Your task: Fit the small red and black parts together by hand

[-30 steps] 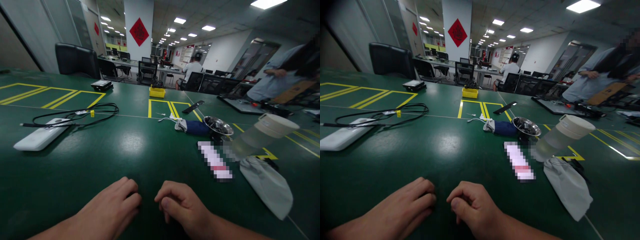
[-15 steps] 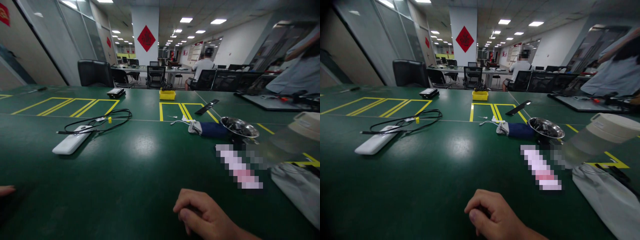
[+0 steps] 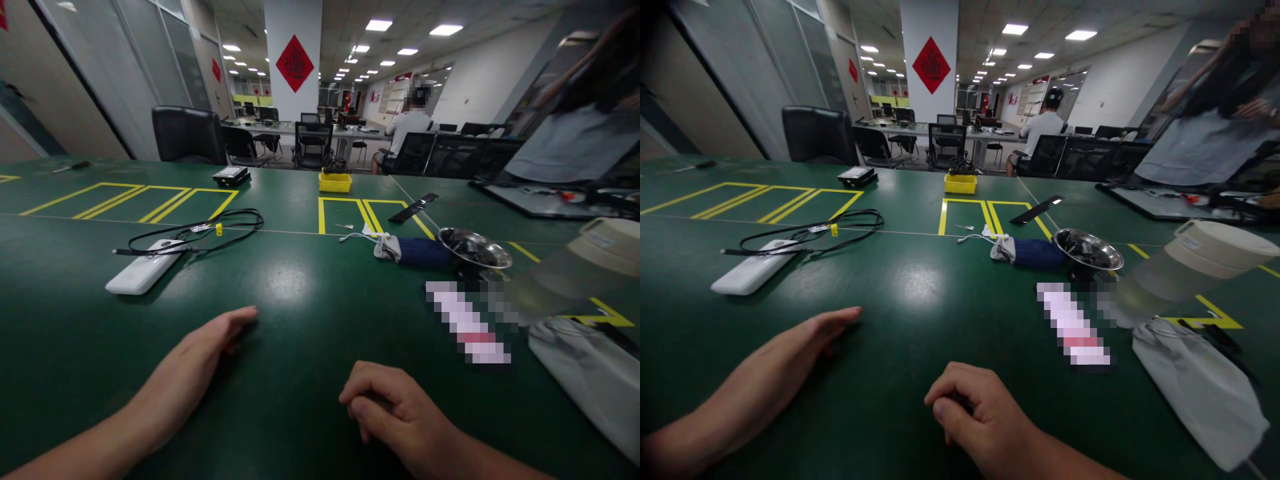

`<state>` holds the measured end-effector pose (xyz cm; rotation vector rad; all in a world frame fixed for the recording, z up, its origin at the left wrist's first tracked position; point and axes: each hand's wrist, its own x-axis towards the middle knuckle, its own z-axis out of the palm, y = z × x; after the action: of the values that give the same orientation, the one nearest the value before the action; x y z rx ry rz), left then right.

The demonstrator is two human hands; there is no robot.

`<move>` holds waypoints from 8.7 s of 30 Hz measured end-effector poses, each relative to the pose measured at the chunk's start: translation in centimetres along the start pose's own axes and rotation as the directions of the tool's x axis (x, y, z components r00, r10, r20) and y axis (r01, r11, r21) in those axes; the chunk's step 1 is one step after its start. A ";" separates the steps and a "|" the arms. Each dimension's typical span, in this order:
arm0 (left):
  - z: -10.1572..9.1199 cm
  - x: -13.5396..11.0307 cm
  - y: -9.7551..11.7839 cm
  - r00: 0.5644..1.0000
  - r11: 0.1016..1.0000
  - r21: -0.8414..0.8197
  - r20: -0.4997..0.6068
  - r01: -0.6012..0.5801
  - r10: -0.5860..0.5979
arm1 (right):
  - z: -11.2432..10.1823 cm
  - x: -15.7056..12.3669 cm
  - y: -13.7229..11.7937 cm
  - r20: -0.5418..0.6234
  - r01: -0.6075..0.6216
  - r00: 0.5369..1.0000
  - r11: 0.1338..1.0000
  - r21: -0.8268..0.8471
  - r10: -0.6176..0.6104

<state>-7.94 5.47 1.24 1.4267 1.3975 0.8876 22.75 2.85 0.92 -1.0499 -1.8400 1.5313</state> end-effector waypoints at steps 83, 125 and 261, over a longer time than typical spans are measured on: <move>10.8 2.8 3.7 0.761 0.879 -0.386 0.648 0.280 0.043 | -0.8 0.5 0.8 -0.170 0.323 0.897 0.867 -0.380 -0.408; 11.2 2.9 3.7 0.844 0.908 -0.394 0.527 0.143 0.096 | -0.9 0.2 1.2 -0.341 0.156 0.922 0.982 -0.109 -0.184; 11.3 2.7 4.2 0.801 0.683 -0.540 0.588 0.492 -0.111 | -1.6 1.2 0.7 -0.097 -0.108 0.956 0.638 0.762 0.278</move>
<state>4.28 7.01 1.40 0.7270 0.7374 0.6124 23.47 4.80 0.46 -0.9408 -0.7823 1.9602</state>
